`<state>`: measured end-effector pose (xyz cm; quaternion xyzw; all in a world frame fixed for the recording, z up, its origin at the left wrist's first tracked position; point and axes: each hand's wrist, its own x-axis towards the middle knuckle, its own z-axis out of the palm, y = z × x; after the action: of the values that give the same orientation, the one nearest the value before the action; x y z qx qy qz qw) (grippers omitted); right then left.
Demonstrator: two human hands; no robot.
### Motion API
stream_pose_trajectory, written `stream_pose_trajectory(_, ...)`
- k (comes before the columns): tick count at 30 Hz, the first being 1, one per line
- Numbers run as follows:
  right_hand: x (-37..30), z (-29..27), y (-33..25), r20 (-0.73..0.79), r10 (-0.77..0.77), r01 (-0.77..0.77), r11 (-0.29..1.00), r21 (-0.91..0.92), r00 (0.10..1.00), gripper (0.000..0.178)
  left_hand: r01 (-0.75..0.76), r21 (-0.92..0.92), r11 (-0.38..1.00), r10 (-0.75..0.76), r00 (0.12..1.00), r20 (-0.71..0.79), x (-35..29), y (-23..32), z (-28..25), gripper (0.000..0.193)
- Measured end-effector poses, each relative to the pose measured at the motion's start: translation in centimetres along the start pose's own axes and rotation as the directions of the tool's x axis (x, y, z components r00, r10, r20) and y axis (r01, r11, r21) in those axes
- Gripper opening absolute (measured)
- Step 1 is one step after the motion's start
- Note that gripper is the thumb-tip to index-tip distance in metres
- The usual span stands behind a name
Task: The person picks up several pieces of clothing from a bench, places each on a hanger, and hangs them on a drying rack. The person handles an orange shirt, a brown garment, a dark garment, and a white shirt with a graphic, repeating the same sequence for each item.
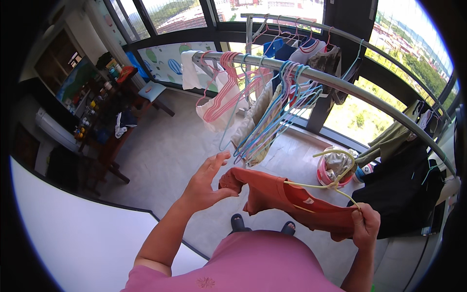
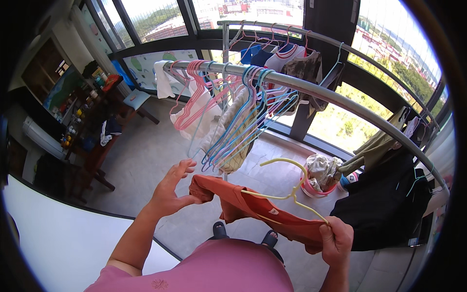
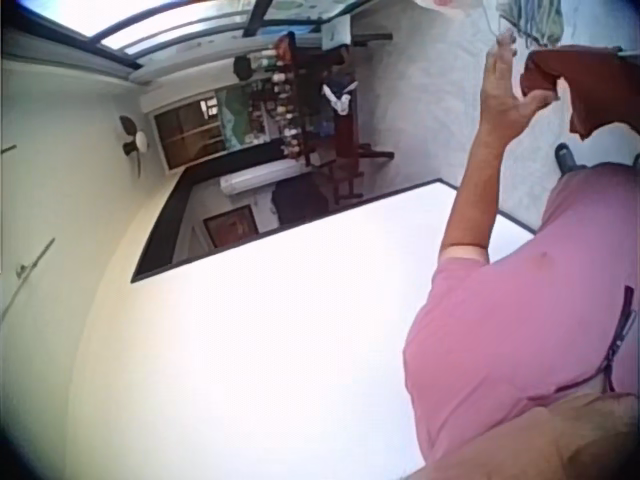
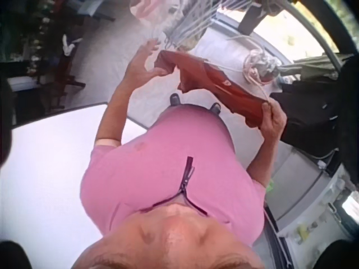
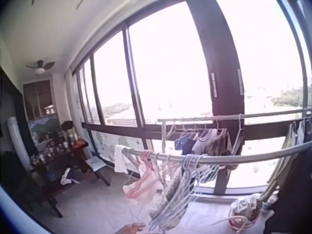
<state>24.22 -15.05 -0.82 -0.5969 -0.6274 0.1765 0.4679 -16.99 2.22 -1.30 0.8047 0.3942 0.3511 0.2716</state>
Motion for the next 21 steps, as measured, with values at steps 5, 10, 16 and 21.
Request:
stream_pose_trajectory(5, -0.6, -0.3, 0.7, -0.006, 0.005, -0.005, 1.000, -0.012, 1.000, 0.012, -0.059, 0.012, 0.998, 0.060, 0.998, -0.023, -1.2, -4.4, 2.8, 0.045)
stream_pose_trajectory(10, -0.7, -1.4, -0.6, 0.044, 0.046, -0.043, 0.997, -0.062, 0.998, 0.016, -0.095, -0.050, 0.994, 0.081, 0.970, -0.229, 0.0, -3.1, 1.2, 0.022)
stream_pose_trajectory(16, -1.2, -0.5, -0.6, -0.092, -0.062, 0.048, 0.989, -0.141, 0.994, 0.012, -0.175, 0.044, 0.984, 0.180, 0.965, -0.188, 0.7, -1.2, 0.2, 0.021)
stream_pose_trajectory(21, -1.4, -0.5, -0.7, -0.120, -0.105, 0.090, 0.988, -0.127, 0.987, 0.012, -0.064, -0.018, 0.998, 0.063, 0.996, -0.057, 0.4, -0.8, -0.6, 0.022)
